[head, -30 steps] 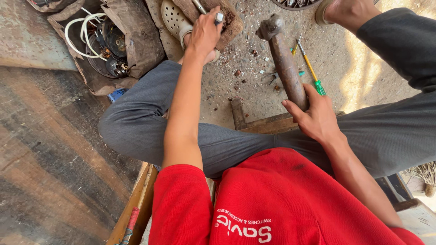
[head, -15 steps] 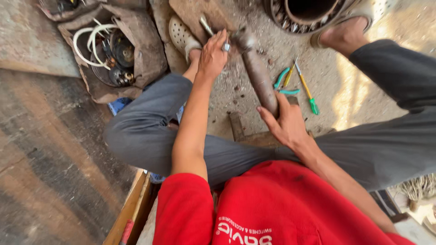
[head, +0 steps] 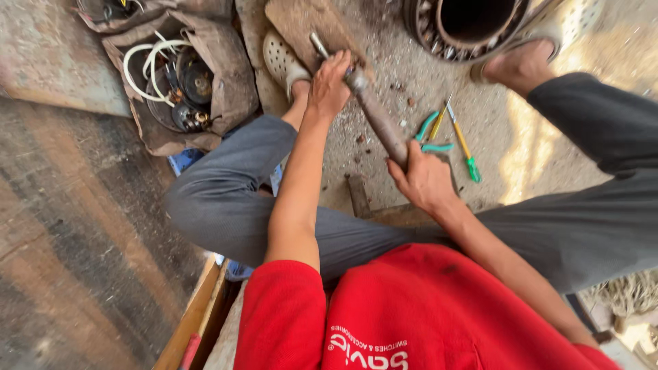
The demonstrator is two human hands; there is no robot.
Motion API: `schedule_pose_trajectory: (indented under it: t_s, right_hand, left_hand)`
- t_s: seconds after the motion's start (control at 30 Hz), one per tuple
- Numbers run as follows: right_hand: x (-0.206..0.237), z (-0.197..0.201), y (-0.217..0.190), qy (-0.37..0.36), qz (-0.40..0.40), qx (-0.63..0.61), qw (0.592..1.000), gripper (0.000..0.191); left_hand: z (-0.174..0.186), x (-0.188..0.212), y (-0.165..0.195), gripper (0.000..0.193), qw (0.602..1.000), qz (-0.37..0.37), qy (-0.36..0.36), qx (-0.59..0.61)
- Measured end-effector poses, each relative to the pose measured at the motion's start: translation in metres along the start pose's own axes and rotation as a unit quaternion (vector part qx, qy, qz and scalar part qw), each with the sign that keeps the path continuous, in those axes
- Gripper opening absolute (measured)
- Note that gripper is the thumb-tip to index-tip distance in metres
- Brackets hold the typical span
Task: The person uses a hammer and chisel to separate a copper-wound rotor from its metal housing. After removing the rotor, they use pliers to pull out individual copper windings from the component.
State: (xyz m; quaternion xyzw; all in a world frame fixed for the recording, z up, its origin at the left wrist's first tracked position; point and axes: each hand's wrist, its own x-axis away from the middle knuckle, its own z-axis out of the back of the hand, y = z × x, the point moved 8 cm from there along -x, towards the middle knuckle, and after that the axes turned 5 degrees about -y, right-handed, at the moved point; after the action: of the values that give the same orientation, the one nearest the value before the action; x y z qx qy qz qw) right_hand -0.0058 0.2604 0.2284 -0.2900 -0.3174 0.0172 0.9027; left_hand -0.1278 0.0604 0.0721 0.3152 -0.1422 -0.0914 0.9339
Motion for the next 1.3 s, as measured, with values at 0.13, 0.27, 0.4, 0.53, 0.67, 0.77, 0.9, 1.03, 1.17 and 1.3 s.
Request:
schedule_pose_trajectory:
  t_s: [0.13,0.27,0.4,0.53,0.67,0.77,0.9,1.03,1.17,1.3]
  right_hand:
    - [0.002,0.002,0.009,0.027,0.019,-0.078,0.996,0.052]
    - [0.003,0.003,0.007,0.070,0.052,-0.093,0.992,0.053]
    - [-0.003,-0.014,0.022,-0.048,-0.050,-0.037,0.997,0.047]
    - [0.021,0.003,0.046,-0.062,-0.127,-0.165,0.976,0.043]
    - [0.047,0.022,0.059,-0.054,-0.180,-0.282,0.941,0.039]
    - [0.059,0.038,0.065,-0.036,-0.187,-0.294,0.937,0.037]
    - [0.067,0.038,0.072,-0.035,-0.201,-0.326,0.923,0.037]
    - [0.077,0.030,0.077,-0.047,-0.201,-0.342,0.917,0.033]
    - [0.084,0.026,0.074,-0.061,-0.179,-0.357,0.915,0.035]
    - [0.089,0.022,0.074,-0.076,-0.190,-0.356,0.912,0.036]
  left_hand:
    - [-0.004,-0.003,-0.004,0.052,0.998,0.030,-0.028,-0.037]
    - [-0.002,-0.001,-0.007,0.055,0.999,0.041,-0.019,0.001]
    - [0.004,-0.001,-0.002,0.054,1.000,0.015,0.001,0.007]
    - [0.009,-0.005,-0.016,0.044,0.995,0.067,0.003,0.076]
    - [0.027,-0.012,-0.041,0.039,0.943,0.184,0.049,0.273]
    - [0.047,-0.015,-0.044,0.038,0.817,0.197,0.115,0.530]
    - [0.073,-0.012,-0.006,0.032,0.605,0.104,0.085,0.785]
    - [0.097,0.008,0.032,0.032,0.575,0.068,0.084,0.811]
    - [0.106,0.022,0.050,0.030,0.619,0.074,0.095,0.776]
    - [0.112,0.032,0.038,0.017,0.751,0.083,0.152,0.637]
